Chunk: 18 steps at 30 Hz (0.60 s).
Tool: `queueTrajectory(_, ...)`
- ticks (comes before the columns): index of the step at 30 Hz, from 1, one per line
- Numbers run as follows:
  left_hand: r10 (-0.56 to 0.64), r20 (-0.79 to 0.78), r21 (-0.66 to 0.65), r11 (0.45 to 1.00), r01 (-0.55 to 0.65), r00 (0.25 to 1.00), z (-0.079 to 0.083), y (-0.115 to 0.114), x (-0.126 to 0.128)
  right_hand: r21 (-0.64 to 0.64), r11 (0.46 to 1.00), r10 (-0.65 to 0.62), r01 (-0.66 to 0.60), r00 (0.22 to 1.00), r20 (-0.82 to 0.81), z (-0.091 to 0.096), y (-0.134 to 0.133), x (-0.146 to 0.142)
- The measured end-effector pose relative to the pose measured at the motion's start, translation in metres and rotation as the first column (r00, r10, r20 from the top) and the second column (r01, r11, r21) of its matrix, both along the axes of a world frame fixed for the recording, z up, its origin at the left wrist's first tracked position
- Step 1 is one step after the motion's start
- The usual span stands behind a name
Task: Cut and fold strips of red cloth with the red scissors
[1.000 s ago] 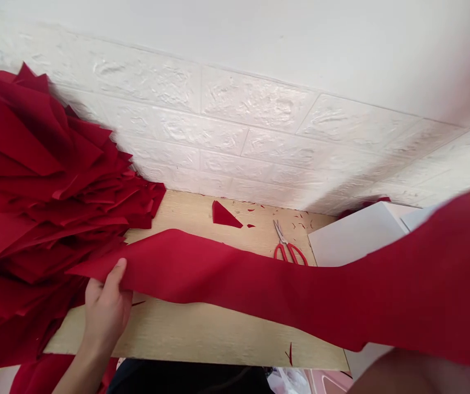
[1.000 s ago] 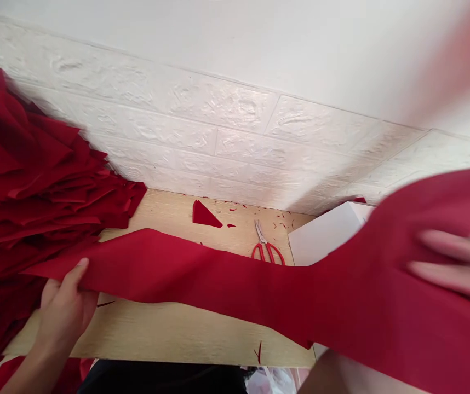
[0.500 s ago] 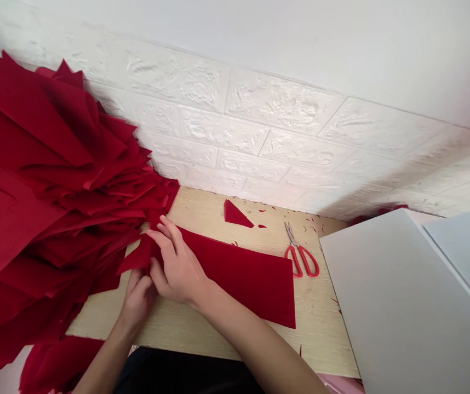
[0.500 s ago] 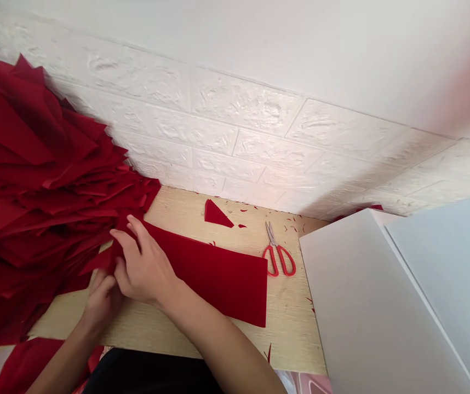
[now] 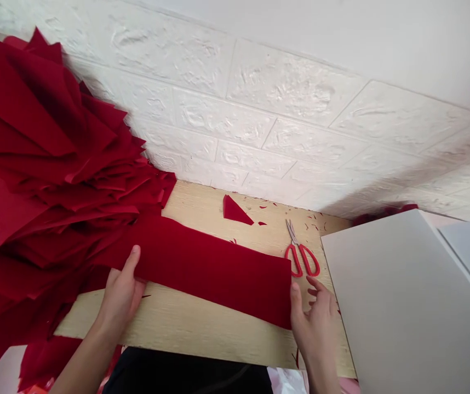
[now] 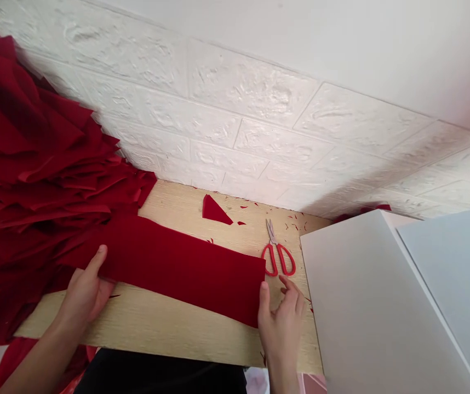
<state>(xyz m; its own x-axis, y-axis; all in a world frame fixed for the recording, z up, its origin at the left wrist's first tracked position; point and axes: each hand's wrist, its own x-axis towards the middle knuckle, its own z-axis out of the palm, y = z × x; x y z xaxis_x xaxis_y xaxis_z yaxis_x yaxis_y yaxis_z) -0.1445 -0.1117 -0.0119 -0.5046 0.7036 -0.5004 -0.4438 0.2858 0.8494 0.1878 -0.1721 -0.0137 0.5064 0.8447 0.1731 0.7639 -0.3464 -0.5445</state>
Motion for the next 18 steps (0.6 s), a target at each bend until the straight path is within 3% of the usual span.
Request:
queueTrajectory(3,0.05,0.0,-0.037,0.998,-0.05,0.999,0.005,0.001,0.001,-0.109,0.993,-0.048,0.039,0.996,-0.075,-0.004,-0.007,0.011)
queueTrajectory(9,0.097,-0.143,0.012,0.995,-0.096,0.985,0.014,0.002,-0.007,-0.139,0.984,0.096,-0.116,0.986,-0.139,0.001,0.005,0.009)
queueTrajectory(13,0.093,-0.22,-0.019,0.995,-0.099,0.971,0.02,-0.002,-0.017,-0.173,0.976,0.091,-0.132,0.971,-0.223,0.003,0.002,0.019)
queueTrajectory(15,0.026,-0.362,-0.094,0.994,-0.064,0.932,0.023,-0.009,-0.023,-0.193,0.974,0.062,-0.122,0.955,-0.29,0.004,-0.001,0.024)
queueTrajectory(18,-0.145,-0.607,-0.292,0.955,-0.049,0.781,0.03,-0.021,-0.03,-0.216,0.971,0.03,-0.104,0.947,-0.32,0.008,-0.003,0.03)
